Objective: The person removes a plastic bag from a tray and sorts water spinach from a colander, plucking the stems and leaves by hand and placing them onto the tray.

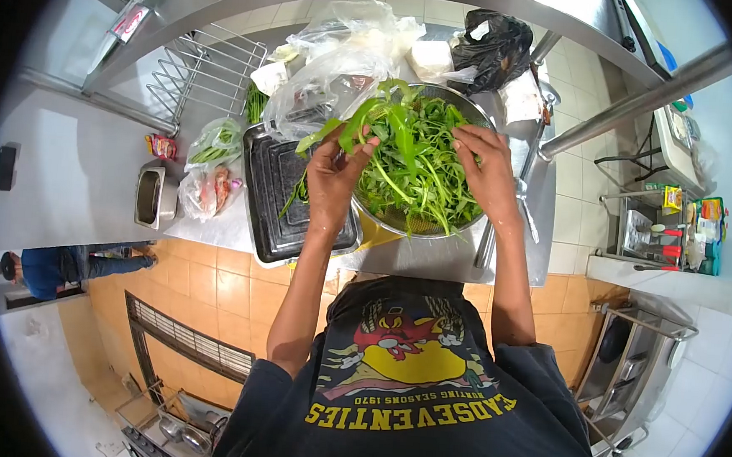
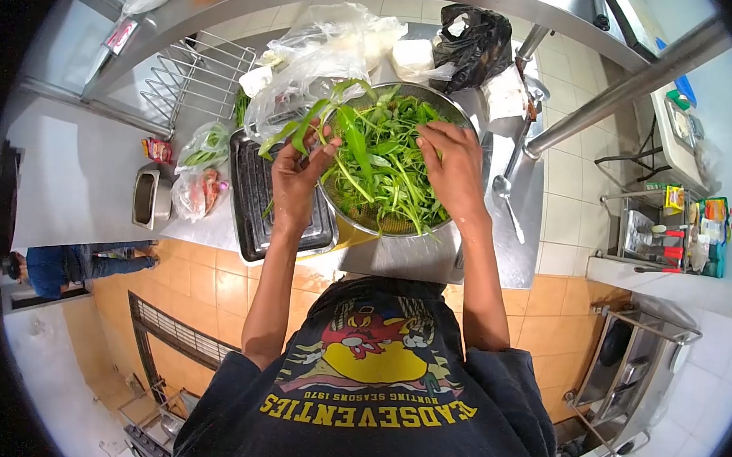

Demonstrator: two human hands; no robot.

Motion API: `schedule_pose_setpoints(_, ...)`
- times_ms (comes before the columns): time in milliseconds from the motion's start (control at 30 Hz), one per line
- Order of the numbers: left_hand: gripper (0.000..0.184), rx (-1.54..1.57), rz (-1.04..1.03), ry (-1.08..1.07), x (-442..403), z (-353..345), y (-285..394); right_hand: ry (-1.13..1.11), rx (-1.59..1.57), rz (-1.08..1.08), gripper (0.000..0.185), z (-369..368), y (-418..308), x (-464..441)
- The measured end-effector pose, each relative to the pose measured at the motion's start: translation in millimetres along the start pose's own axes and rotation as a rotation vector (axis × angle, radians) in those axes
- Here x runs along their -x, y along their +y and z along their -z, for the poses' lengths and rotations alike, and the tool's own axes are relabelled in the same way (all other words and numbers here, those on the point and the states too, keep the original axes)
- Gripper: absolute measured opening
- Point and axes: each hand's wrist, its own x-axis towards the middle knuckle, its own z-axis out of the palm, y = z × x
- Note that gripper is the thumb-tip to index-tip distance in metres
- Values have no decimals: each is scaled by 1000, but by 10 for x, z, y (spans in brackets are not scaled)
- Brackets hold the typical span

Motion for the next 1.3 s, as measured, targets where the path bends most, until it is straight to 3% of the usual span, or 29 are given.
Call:
schedule_pose_setpoints(100,38,-49,3,21,38,-42,-3,-37,-237,-99,30,-10,-106,-59)
schedule_pose_setpoints(200,40,11,48,-38,87,-25,23,-170,-731,-383,37,-14,-304,-96)
schedule_pose_setpoints(300,40,-56,-38,-103,108,-10,-37,-179,-885,-458,38,36,-549,-171)
schedule_pose_setpoints(333,37,-118,-2,-116,112,4,-27,-196,-862,-434,36,19,-545,-180)
schedule_pose_setpoints(433,32,-263,-171,-94,89,4,-98,-216,-850,-377,32,-66,-478,-212)
schedule_pose_setpoints(833,37,47,105,-194,94,-40,112,-243,-978,-416,27,-165,-401,-199)
schedule_pose_setpoints(1300,35,74,105,-95,64,94,26,-167,-866,-423,21,-31,-308,-157)
